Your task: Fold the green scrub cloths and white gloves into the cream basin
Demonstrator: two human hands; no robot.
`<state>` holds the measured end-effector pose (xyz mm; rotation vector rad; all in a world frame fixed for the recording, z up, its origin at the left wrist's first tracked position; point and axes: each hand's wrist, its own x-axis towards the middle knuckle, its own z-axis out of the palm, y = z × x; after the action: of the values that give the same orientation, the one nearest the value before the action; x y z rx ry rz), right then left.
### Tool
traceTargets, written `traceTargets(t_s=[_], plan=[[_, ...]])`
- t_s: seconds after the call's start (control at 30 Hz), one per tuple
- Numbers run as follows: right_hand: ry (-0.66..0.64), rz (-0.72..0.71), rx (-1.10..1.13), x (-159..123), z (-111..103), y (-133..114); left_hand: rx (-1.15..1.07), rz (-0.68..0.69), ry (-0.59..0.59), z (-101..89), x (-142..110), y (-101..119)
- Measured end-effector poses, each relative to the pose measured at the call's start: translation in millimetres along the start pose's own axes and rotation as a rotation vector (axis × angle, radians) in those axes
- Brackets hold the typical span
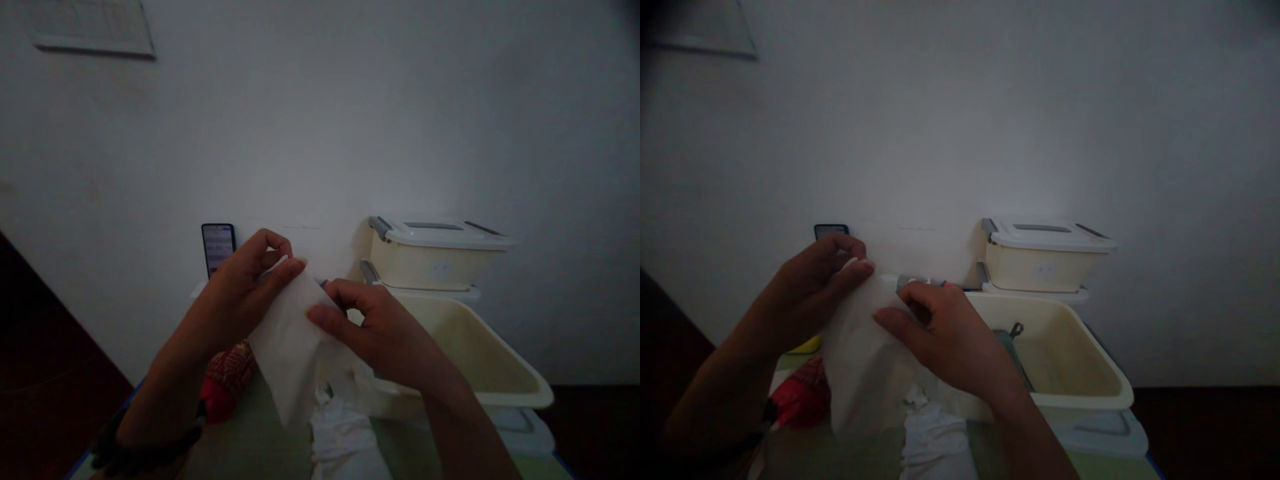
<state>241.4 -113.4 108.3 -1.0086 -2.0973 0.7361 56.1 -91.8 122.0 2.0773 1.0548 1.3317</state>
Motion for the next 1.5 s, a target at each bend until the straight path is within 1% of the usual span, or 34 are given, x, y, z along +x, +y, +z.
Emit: traceTargets(t_s=[0.13,0.23,0.33,0.43,0.5,0.6,0.67,0.8,0.93,1.03,1.13,1.3,1.5], plan=[[-0.119,0.015,-0.034,-3.6,-8.4,2.1,-0.091,-0.041,0.066,-5.5,1.7,-2.8],[-0.195,-0.003,-0.078,-5.6,-12.7,3.5,-0.121,-0.115,0.161,-13.9,1.5,-1.1],[-0.174,-0.021,-0.089,-6.1,-16.0,4.7,-0.107,-0.196,0.236,-21.6,1.8,-0.1],[-0.151,-0.027,-0.092,-5.9,-19.9,7.4,-0.090,-0.232,0.247,-25.2,3.5,-4.4],[-0.146,-0.004,-0.092,-6.0,-23.3,9.9,-0.072,-0.251,0.247,-25.4,4.8,-9.1],[-0.156,0.070,-0.088,-7.2,-28.8,13.8,-0.021,-0.244,0.264,-24.4,6.5,-14.8],[-0.150,0.111,-0.075,-8.8,-32.1,16.3,0.014,-0.225,0.297,-24.3,7.2,-16.4],[-0.111,0.140,-0.054,-11.8,-36.1,19.4,0.040,-0.224,0.348,-26.8,7.7,-17.8],[-0.121,0.164,-0.035,-12.8,-35.5,16.6,0.038,-0.221,0.377,-31.1,7.1,-21.0],[-0.129,0.200,-0.076,-13.1,-34.3,13.7,0.050,-0.222,0.390,-32.7,5.9,-20.6],[-0.110,0.185,-0.119,-13.5,-34.2,13.4,0.036,-0.244,0.401,-31.4,4.7,-15.4],[-0.098,0.148,0.044,-13.1,-34.6,14.8,0.021,-0.278,0.411,-27.8,4.0,-7.7],[-0.065,0.125,0.050,-12.4,-35.2,15.6,0.045,-0.281,0.451,-29.1,3.2,-8.3]])
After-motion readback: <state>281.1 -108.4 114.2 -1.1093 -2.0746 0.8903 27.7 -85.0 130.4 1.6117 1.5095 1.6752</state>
